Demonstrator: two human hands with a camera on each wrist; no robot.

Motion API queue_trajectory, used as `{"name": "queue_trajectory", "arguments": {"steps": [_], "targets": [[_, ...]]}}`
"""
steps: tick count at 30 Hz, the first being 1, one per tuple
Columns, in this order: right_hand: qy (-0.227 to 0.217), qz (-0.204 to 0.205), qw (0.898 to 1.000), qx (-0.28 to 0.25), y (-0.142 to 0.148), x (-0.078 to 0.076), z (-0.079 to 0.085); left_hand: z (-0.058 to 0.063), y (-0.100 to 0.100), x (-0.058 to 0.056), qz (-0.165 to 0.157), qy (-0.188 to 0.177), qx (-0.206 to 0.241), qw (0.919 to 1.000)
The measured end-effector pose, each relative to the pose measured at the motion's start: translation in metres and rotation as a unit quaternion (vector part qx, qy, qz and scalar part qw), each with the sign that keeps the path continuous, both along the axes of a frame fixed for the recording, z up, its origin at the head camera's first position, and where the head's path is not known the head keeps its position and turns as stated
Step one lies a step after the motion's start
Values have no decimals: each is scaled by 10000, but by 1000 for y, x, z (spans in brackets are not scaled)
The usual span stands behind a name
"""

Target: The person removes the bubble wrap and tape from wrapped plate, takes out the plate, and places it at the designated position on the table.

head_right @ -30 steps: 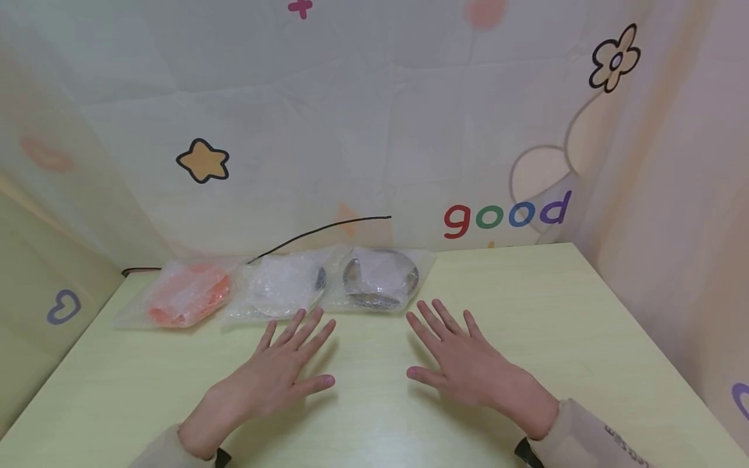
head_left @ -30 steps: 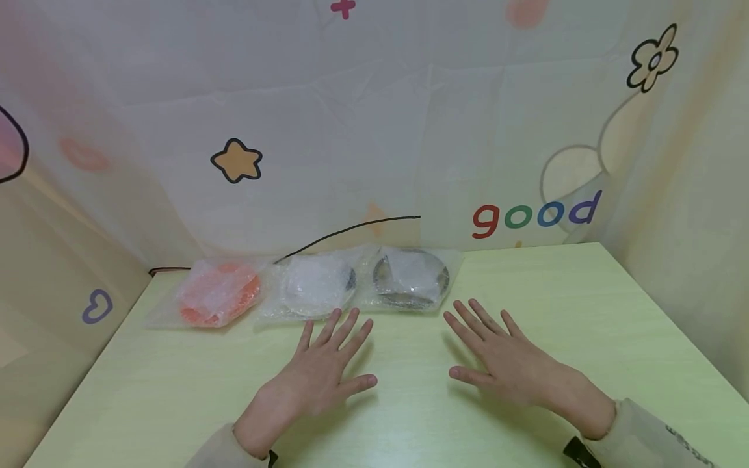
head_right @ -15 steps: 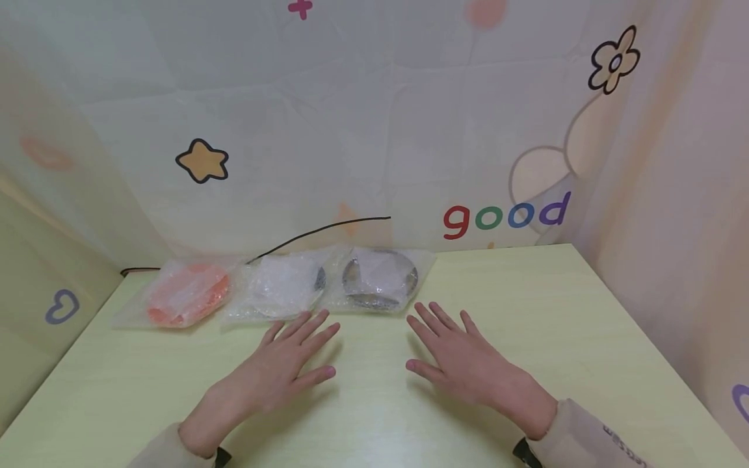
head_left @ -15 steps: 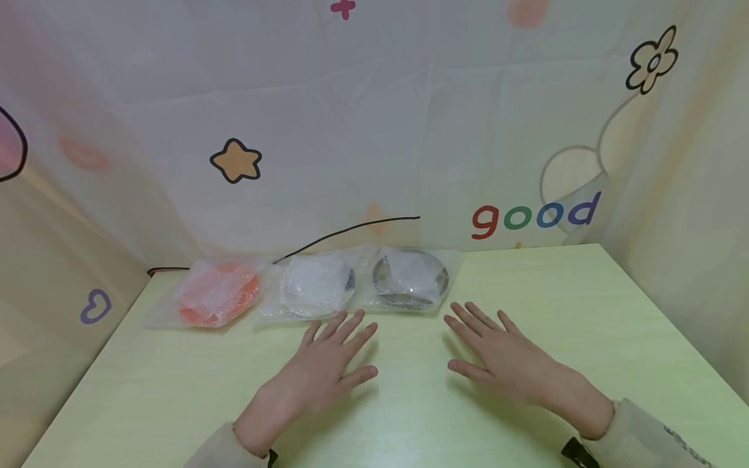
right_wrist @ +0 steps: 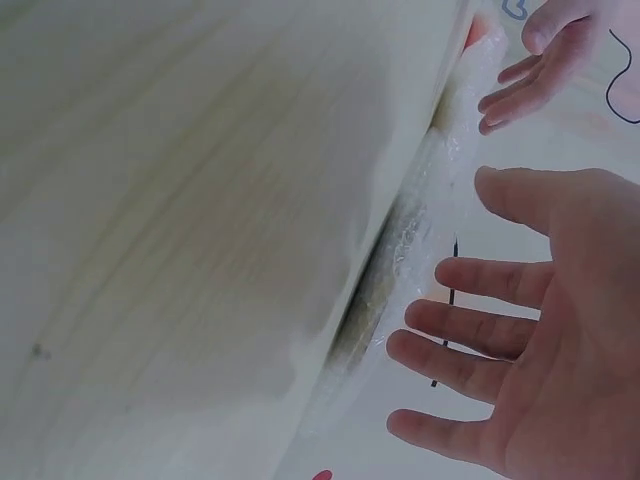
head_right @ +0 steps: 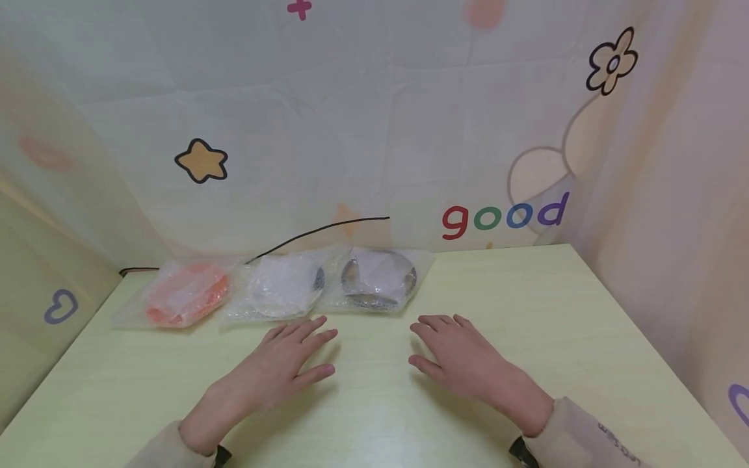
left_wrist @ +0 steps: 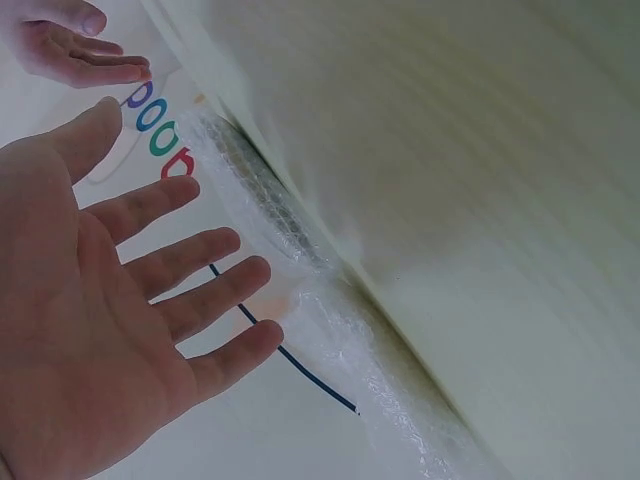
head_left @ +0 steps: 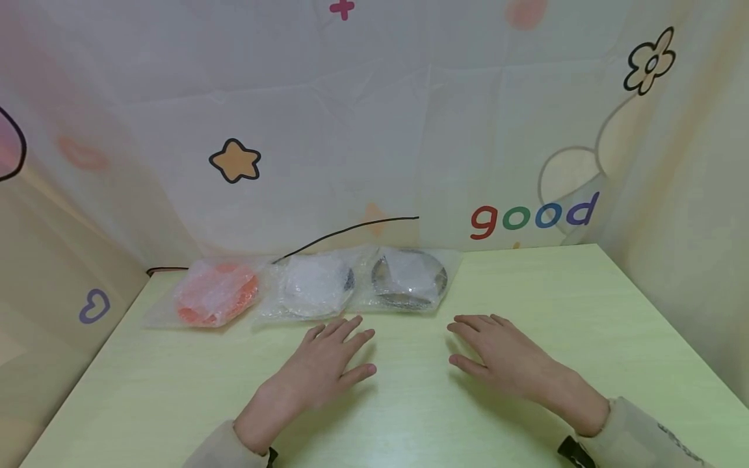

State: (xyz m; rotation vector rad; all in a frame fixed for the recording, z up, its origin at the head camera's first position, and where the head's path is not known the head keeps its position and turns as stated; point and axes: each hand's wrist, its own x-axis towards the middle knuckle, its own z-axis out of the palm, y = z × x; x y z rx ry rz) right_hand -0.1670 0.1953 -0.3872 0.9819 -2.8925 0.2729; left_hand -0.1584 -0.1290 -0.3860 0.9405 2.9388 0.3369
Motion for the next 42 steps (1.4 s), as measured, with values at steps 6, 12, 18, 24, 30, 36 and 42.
{"name": "queue_trajectory", "arguments": {"steps": [6, 12, 18, 24, 30, 36, 42], "targets": [[196, 200, 9996, -17, -3, -4, -1, 0, 0, -1, -61, -24, 22, 10000], [345, 307, 9989, -95, -9, -11, 3, -1, 0, -2, -119, 39, -86, 9999], [270, 191, 9992, -231, -18, -20, 9, -2, 1, -4, -158, 147, -151, 9997], [265, 104, 9989, -368, -27, -32, 10, -2, 4, -4, -196, 152, -147, 9996], [258, 36, 9988, -422, -36, -48, 2, -3, 5, -6, -191, 186, -175, 9995], [329, -54, 9979, -563, -40, -68, -5, -3, 5, -7, -246, 205, -199, 9993], [240, 45, 9971, -719, -43, -80, -9, -4, 5, -9, -262, 217, -290, 9990]]}}
